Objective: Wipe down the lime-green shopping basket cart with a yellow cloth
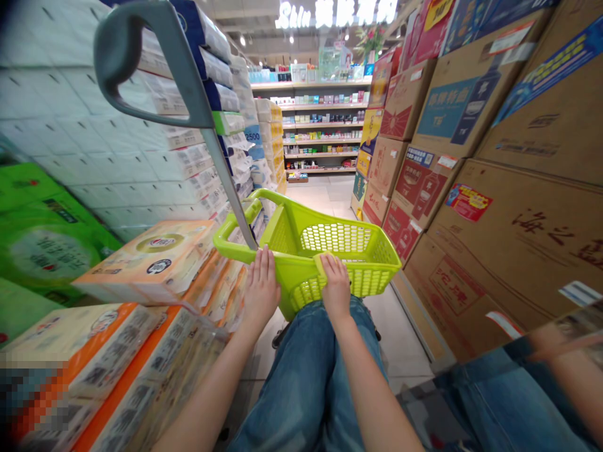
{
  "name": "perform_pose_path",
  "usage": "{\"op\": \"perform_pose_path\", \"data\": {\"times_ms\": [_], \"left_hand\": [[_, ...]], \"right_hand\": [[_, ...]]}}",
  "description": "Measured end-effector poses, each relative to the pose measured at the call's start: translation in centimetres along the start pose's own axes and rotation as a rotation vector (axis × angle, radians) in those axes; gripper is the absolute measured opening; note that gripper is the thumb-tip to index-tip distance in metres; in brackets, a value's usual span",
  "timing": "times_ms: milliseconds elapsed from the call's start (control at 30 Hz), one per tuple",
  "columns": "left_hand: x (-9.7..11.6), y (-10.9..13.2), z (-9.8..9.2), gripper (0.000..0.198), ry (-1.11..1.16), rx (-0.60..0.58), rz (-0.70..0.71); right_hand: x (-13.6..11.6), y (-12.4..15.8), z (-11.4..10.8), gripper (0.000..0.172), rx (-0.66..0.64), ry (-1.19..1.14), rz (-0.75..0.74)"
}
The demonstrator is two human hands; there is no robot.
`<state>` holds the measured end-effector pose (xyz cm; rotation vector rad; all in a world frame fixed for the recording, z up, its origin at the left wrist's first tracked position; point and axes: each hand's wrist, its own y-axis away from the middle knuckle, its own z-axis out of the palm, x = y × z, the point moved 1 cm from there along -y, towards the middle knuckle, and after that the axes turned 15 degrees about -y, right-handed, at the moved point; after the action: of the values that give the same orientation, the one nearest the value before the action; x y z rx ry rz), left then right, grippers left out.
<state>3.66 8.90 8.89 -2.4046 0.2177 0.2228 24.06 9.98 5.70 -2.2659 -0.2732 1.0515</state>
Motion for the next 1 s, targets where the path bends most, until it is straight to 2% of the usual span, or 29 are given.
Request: {"op": "perform_pose_path", "data": {"times_ms": [67, 133, 200, 367, 467, 533, 633, 767, 833, 900, 1000], "left_hand": [[0.1, 0.0, 0.1, 0.081, 0.005, -0.002, -0.002], [0.1, 0.0, 0.1, 0.082, 0.013, -0.003, -0.006], [0.1, 0.0, 0.1, 0.082, 0.019, -0.004, -0.008], [-0.2, 0.0, 0.0, 0.072, 0.001, 0.016, -0.007], [-0.3, 0.0, -0.1, 0.071, -0.003, 0.028, -0.003], [-0.4, 0.0, -0.2, 0.073, 0.002, 0.018, 0.011], [-0.3, 0.0, -0.4, 0.076, 0.007, 0.001, 0.019], [-0.2, -0.1, -0.5, 0.08, 0.016, -0.002, 0.002], [-0.2, -0.1, -0.5, 0.081, 0.016, -0.001, 0.003], [-0.2, -0.1, -0.5, 0.081, 0.013, -0.004, 0.009], [-0.2, -0.1, -0.4, 0.08, 0.011, -0.005, 0.004]], "right_hand": [[1.1, 0.2, -0.8, 0.082, 0.05, 0.032, 0.047], [0.6, 0.0, -0.6, 0.081, 0.077, 0.038, 0.085], [-1.4, -0.5, 0.7, 0.081, 0.057, 0.005, 0.086], [-8.5, -2.5, 5.0, 0.082, -0.087, -0.171, -0.021], [-9.8, -3.0, 5.7, 0.081, -0.108, -0.227, -0.053], [-8.8, -2.8, 5.3, 0.083, -0.127, -0.217, -0.073], [-5.6, -1.6, 3.5, 0.086, -0.122, -0.142, -0.073], [-0.6, 0.3, 0.2, 0.087, -0.03, -0.022, -0.004], [1.0, 0.8, -1.0, 0.084, 0.022, 0.02, 0.036], [1.3, 1.0, -1.4, 0.083, 0.055, 0.042, 0.071], [-1.0, 0.1, 0.0, 0.083, 0.042, 0.018, 0.08]]}}
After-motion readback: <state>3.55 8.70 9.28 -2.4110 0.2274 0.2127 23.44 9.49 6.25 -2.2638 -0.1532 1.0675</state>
